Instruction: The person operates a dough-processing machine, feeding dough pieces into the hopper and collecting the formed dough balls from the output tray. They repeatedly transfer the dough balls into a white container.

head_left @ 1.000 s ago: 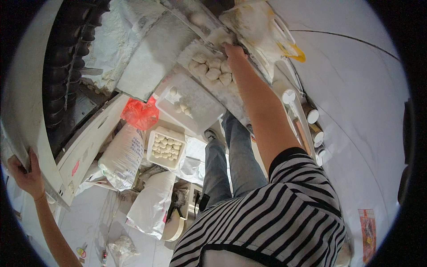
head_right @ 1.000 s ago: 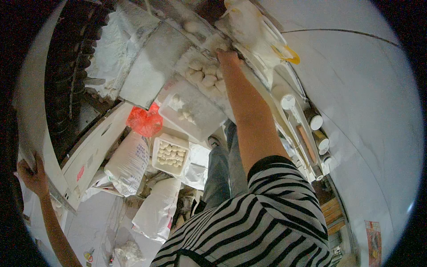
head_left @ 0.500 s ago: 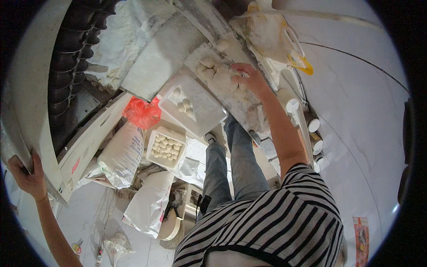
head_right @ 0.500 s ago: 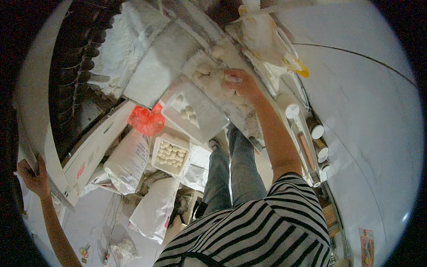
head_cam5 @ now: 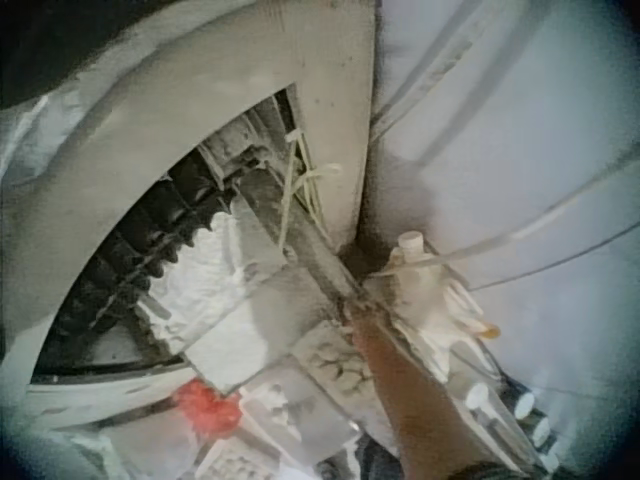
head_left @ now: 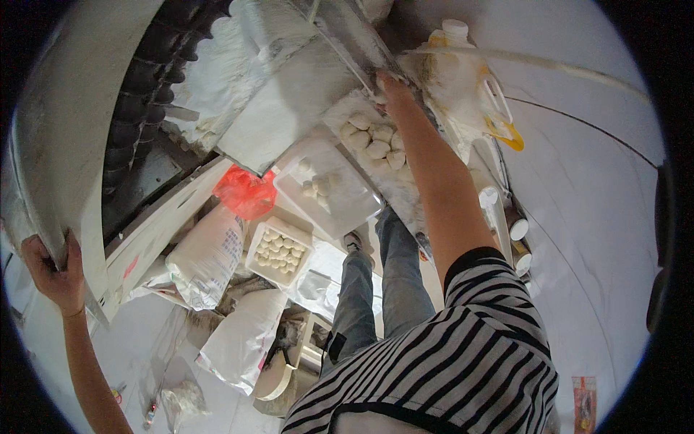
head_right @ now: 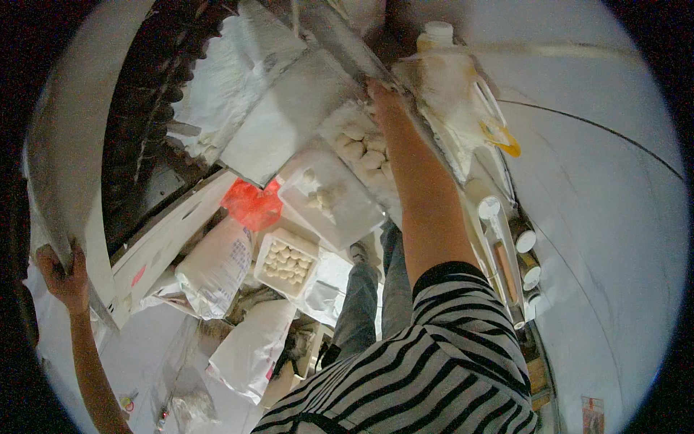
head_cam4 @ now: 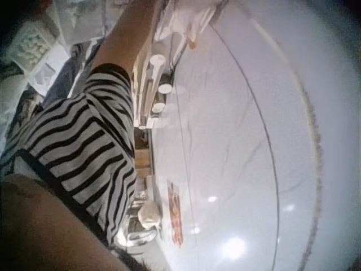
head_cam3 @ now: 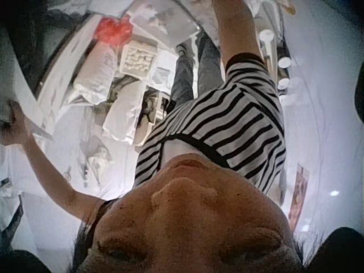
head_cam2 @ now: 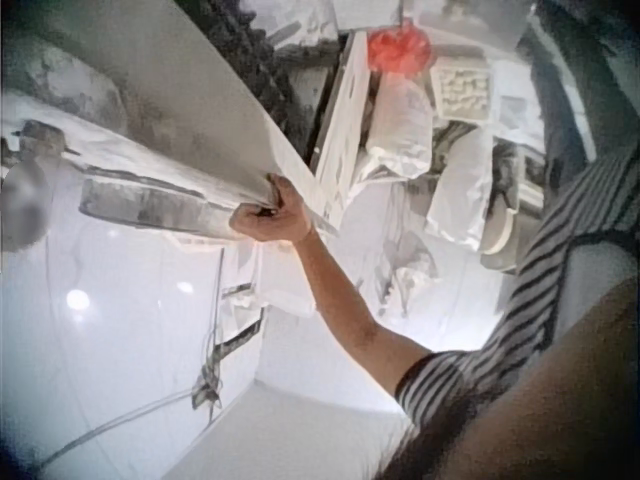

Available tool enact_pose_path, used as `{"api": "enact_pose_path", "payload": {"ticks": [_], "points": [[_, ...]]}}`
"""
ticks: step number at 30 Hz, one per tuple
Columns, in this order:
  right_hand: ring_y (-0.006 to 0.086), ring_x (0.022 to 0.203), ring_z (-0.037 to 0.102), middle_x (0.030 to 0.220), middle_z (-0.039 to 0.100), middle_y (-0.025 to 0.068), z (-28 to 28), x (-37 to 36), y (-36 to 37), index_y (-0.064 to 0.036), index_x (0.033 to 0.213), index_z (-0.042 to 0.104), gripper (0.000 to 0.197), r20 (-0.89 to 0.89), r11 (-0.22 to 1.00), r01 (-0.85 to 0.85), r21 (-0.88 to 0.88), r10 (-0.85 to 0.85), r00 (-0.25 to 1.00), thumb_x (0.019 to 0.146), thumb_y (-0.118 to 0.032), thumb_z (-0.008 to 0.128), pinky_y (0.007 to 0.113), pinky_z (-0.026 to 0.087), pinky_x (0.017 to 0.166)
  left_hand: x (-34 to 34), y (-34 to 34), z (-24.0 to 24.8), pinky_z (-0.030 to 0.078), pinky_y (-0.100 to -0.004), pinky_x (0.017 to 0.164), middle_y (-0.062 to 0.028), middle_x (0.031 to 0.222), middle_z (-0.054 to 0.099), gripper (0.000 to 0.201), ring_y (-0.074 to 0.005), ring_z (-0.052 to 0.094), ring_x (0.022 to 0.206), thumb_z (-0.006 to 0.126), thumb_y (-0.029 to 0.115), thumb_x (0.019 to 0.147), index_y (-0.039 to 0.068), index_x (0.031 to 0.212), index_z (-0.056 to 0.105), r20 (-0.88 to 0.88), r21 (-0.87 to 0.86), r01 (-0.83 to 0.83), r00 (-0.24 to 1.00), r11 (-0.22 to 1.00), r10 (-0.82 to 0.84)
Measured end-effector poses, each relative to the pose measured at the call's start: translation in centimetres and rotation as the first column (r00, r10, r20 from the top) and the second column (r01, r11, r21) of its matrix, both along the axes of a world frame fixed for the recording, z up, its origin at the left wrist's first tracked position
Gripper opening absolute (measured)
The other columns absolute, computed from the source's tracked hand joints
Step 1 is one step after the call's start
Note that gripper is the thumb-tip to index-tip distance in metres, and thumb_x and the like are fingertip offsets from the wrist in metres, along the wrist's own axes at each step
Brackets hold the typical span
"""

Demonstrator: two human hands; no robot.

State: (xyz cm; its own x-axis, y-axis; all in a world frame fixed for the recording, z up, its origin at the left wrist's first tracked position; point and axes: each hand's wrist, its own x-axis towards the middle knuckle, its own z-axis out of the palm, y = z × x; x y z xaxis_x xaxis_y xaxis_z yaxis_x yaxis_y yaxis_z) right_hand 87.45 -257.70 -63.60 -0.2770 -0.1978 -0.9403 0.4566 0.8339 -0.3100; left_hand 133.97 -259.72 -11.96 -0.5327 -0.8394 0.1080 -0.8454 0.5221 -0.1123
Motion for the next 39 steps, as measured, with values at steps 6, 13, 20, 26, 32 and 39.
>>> {"api": "enact_pose_path", "payload": {"ticks": [6, 13, 20, 26, 32, 39], "points": [[0.0244, 0.099, 0.059, 0.128, 0.05, 0.0128, 1.6, 0.0, 4.8, -0.0026, 0.138, 0.04, 0.068, -0.082, 0.979, 0.051, -0.197, -0.068, 0.994, 0.085, -0.035, 0.068, 0.037, 0.055, 0.076, -1.5, 0.0, -0.4, 0.032, -0.0261, 0.062, -0.0041, 0.078, 0.031, 0.038, -0.018, 0.034, 0.068, 0.077, 0.006, 0.073, 0.006, 0.082, 0.04, 0.006, -0.057, 0.056, 0.998, 0.997, -0.056], [0.0263, 0.1, 0.064, 0.113, 0.065, 0.0168, 12.6, 0.7, 11.3, -0.0032, 0.118, 0.062, 0.05, -0.552, 0.342, -0.937, -0.066, 0.77, 0.32, 0.083, -0.038, 0.071, 0.034, 0.05, 0.089, -2.8, 0.9, -1.3, 0.045, -0.0354, 0.055, -0.0083, 0.077, 0.046, 0.039, -0.0264, 0.052, 0.064, 0.08, 0.015, 0.058, 0.009, 0.082, 0.05, -0.151, -0.109, -0.134, 0.982, 0.985, 0.117], [0.0201, 0.094, 0.063, 0.11, 0.066, 0.0106, 33.9, -0.6, 0.2, -0.0029, 0.114, 0.062, 0.034, -0.643, 0.293, -0.681, -0.672, 0.225, 0.732, 0.09, -0.026, 0.064, 0.031, 0.048, 0.087, -3.5, 0.8, -1.1, 0.047, -0.0393, 0.056, -0.0084, 0.081, 0.051, 0.045, -0.0294, 0.056, 0.072, 0.083, 0.023, 0.05, 0.01, 0.078, 0.05, -0.133, -0.12, -0.123, 0.985, 0.985, 0.107], [0.0261, 0.099, 0.061, 0.11, 0.063, 0.0145, 50.4, 1.7, -13.0, -0.0048, 0.116, 0.062, 0.034, -0.86, -0.026, -0.935, -0.353, -0.384, 0.335, 0.09, -0.027, 0.062, 0.037, 0.048, 0.088, -3.6, 1.0, -0.7, 0.049, -0.0378, 0.057, -0.0065, 0.087, 0.051, 0.048, -0.0268, 0.058, 0.077, 0.084, 0.028, 0.049, 0.012, 0.081, 0.053, -0.183, -0.105, -0.144, 0.975, 0.984, 0.123], [0.0351, 0.102, 0.062, 0.107, 0.064, 0.0199, 53.9, 9.6, -18.0, 0.0001, 0.123, 0.054, 0.066, -0.955, -0.275, -0.948, 0.157, 0.203, -0.217, 0.078, -0.045, 0.07, 0.046, 0.048, 0.088, -3.3, 1.1, -0.9, 0.051, -0.0383, 0.056, -0.005, 0.087, 0.05, 0.042, -0.0249, 0.059, 0.078, 0.082, 0.028, 0.052, 0.014, 0.08, 0.054, -0.197, -0.114, -0.151, 0.972, 0.982, 0.127], [0.0263, 0.08, 0.063, 0.097, 0.064, 0.0169, 56.1, 7.7, -18.2, 0.0002, 0.109, 0.055, 0.036, -0.92, -0.183, -0.982, -0.056, 0.391, -0.021, 0.086, -0.029, 0.058, 0.039, 0.051, 0.069, -3.1, 1.2, -0.8, 0.052, -0.038, 0.055, -0.0039, 0.088, 0.05, 0.043, -0.0234, 0.059, 0.08, 0.082, 0.03, 0.052, 0.014, 0.081, 0.055, -0.207, -0.083, -0.166, 0.967, 0.983, 0.146]]}}
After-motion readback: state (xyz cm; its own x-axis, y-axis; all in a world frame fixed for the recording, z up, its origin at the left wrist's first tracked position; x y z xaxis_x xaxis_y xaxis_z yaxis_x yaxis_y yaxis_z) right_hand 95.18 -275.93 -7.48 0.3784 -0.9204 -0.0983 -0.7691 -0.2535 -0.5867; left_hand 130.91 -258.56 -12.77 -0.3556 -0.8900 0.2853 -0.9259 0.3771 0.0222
